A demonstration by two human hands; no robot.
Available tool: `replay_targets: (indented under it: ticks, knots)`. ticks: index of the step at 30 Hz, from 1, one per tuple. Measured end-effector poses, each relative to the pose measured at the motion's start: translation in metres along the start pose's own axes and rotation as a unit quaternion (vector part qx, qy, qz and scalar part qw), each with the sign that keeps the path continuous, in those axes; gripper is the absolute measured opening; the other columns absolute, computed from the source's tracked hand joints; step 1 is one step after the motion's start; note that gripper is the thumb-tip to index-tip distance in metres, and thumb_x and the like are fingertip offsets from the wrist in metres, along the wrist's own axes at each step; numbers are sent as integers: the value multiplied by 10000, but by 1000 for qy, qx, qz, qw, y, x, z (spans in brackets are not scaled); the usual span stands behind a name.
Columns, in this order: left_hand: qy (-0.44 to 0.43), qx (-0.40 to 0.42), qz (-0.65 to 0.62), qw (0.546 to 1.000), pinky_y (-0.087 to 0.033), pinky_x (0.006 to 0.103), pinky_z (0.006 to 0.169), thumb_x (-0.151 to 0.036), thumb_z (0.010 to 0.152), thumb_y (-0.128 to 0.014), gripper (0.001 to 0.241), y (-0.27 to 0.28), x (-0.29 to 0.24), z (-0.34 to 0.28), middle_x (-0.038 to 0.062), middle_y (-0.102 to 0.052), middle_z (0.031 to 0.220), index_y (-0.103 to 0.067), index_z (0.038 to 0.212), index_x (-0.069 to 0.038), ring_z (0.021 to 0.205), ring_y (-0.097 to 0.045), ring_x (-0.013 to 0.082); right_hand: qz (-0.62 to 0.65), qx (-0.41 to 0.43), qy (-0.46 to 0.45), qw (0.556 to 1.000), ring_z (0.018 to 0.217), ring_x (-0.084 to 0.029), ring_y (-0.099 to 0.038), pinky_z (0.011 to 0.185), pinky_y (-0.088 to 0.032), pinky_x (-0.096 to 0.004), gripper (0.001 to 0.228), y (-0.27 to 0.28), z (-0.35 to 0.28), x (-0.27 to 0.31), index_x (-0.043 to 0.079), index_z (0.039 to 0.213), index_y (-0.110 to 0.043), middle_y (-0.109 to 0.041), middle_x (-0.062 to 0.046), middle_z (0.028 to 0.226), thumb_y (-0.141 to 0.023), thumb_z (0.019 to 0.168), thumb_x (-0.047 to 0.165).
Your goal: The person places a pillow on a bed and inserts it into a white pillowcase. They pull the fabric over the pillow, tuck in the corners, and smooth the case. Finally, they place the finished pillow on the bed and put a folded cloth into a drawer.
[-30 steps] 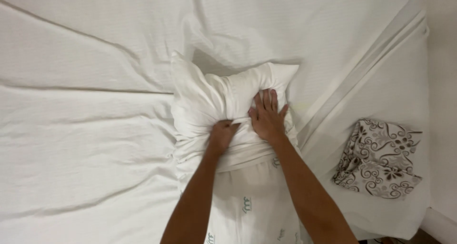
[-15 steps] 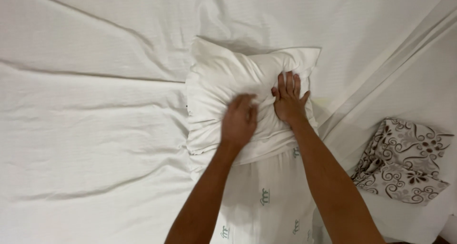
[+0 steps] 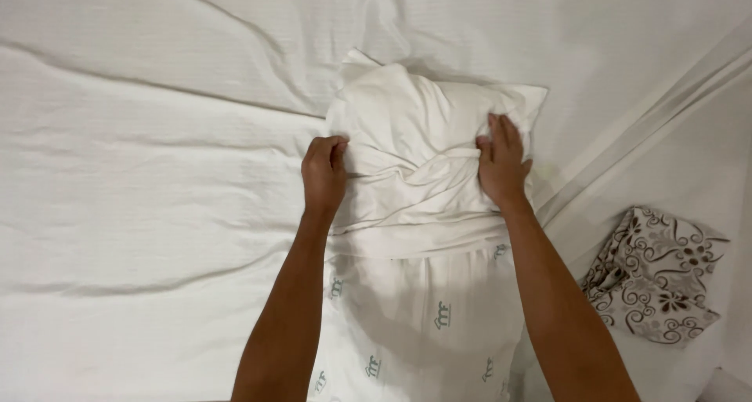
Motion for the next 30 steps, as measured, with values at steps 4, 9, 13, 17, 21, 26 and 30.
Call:
replay_targets:
  ticks: [4, 9, 13, 17, 21, 26, 30]
  knots:
    - [15, 15, -14, 1000, -566, 369, 758, -38, 1015, -645, 62, 32, -5, -9, 147, -712, 990, -666, 1026, 19, 872, -696, 281, 29, -144, 77, 986, 1503, -260, -330, 1217, -191, -619, 426, 1, -25, 24, 197, 1481, -520, -405, -53, 1598, -546, 1057, 224]
    - [102, 168, -98, 976, -542, 392, 762, -21, 994, -607, 55, 49, -11, -61, 139, -665, 910, -655, 993, 6, 809, -640, 302, 41, -104, 412, 904, 1433, -255, -472, 1227, -378, -476, 371, -13, -78, 108, 124, 1288, -712, -562, -59, 1467, -711, 929, 30]
    - [90, 203, -5, 975, -535, 409, 810, 14, 894, -640, 75, 33, 1, -92, 144, -636, 949, -696, 939, -9, 906, -624, 318, -25, -44, 430, 902, 1396, -372, -412, 1155, -271, -594, 425, -33, -94, 147, 57, 1231, -705, -490, -194, 1470, -725, 806, 48]
    - [96, 177, 19, 979, -529, 414, 911, 12, 880, -661, 92, 29, -5, -81, 146, -601, 1151, -699, 958, -17, 1065, -584, 329, -101, -39, 364, 925, 1436, -296, -422, 1187, -172, -664, 96, -51, -89, 139, 111, 937, -717, -551, -100, 1419, -687, 879, 41]
    - [55, 50, -29, 997, -445, 459, 1085, -14, 959, -705, 376, 35, -38, -60, 164, -479, 1507, -625, 1326, -34, 1339, -493, 377, -62, -109, 416, 901, 1341, -232, -566, 1208, -167, -696, 115, -43, -102, 135, 82, 1000, -649, -667, -48, 1218, -634, 929, -8]
    - [25, 75, 7, 997, -455, 441, 1101, -33, 832, -743, 654, 27, -56, -48, 163, -421, 1586, -568, 1456, -124, 1352, -477, 367, -36, -82, 355, 931, 1102, -286, -615, 1119, -365, -529, 187, -53, -109, 117, 56, 1093, -648, -696, -93, 1065, -612, 925, -19]
    - [-31, 81, 57, 995, -440, 475, 1141, 24, 806, -697, 698, 9, -45, -52, 180, -394, 1626, -571, 1480, -105, 1408, -464, 383, -6, 1, 337, 941, 1148, -298, -619, 1094, -425, -454, 116, -47, -95, 122, 59, 1069, -663, -699, -124, 1110, -634, 960, 31]
Point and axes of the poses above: each hand's wrist, its own z-axis towards the middle knuckle, its own y-axis out of the back of the hand, x = y × z, the point moved 1 cm from there along z, towards the middle knuckle
